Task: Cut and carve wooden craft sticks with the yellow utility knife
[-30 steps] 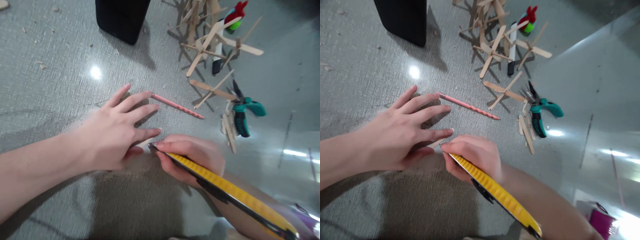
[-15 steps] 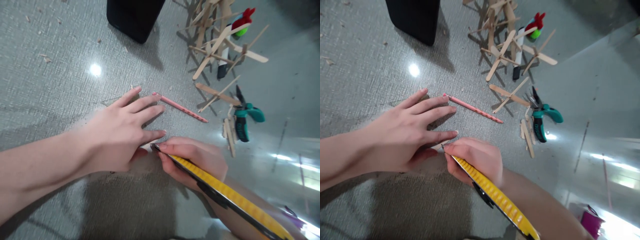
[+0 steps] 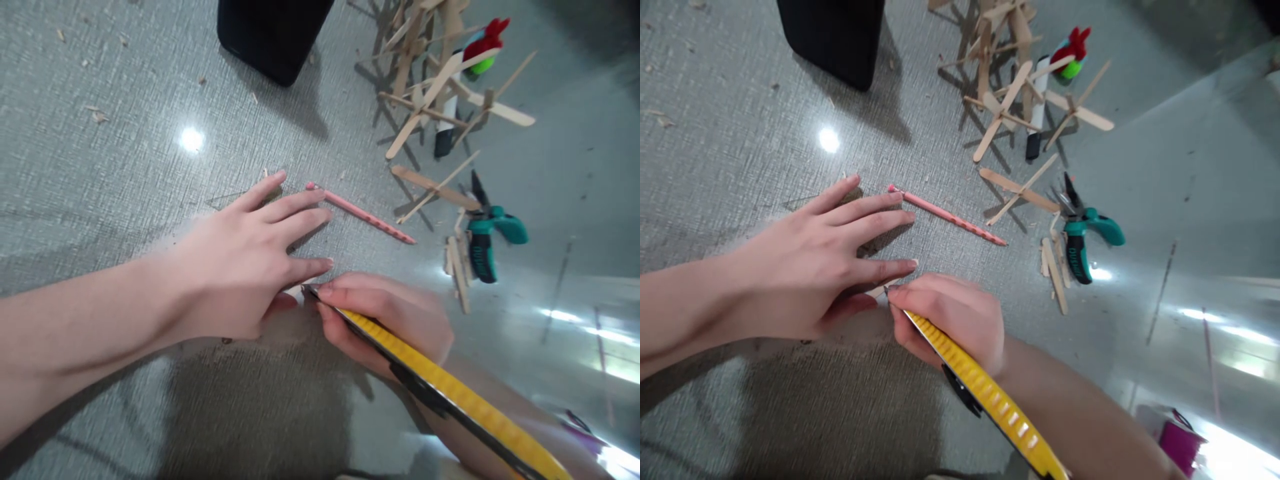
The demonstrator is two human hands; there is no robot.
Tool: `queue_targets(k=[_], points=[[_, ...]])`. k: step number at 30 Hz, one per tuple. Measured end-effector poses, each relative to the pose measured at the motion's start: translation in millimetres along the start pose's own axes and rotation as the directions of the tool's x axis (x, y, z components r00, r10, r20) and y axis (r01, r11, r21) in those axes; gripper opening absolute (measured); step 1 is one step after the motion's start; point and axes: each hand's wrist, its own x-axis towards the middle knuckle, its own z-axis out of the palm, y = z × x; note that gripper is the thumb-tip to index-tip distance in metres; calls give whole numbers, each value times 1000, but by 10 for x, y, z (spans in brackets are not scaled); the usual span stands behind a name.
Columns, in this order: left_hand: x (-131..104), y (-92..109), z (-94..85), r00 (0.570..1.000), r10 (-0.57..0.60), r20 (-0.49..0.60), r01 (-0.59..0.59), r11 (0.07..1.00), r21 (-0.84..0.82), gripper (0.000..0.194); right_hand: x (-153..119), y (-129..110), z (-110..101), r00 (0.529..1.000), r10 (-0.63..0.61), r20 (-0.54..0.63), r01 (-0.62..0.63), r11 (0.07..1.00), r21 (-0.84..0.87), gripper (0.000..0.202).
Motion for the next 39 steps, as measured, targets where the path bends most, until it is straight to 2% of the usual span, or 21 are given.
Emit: queue_targets(k=[8, 16, 22, 27, 32, 39], points=[[-5, 18, 19, 1000, 9, 29, -9, 1000, 22, 52, 14, -21, 12, 999, -33, 16, 34, 996, -83, 30], [-7, 7, 37, 1000, -2, 27, 1, 999, 37, 51, 25, -2, 0, 999, -39, 36, 40, 998, -43, 37], [-25, 21, -19, 997, -17, 76, 16, 1000, 14, 47, -18, 22, 31, 1000, -23, -9, 23, 1000, -17, 37], [-17, 19, 14, 997, -17, 78, 14, 999, 39, 55, -61, 57, 70, 997, -1, -82, 0, 1000, -9, 30], [0, 19, 8, 994, -32, 106, 28, 999, 41, 52, -34, 46, 78, 997, -31, -69, 30, 1000, -10, 29], [-4, 11, 32, 999, -12, 49, 11, 1000, 28, 49, -6, 32, 38, 997, -75, -3, 75, 997, -21, 27]])
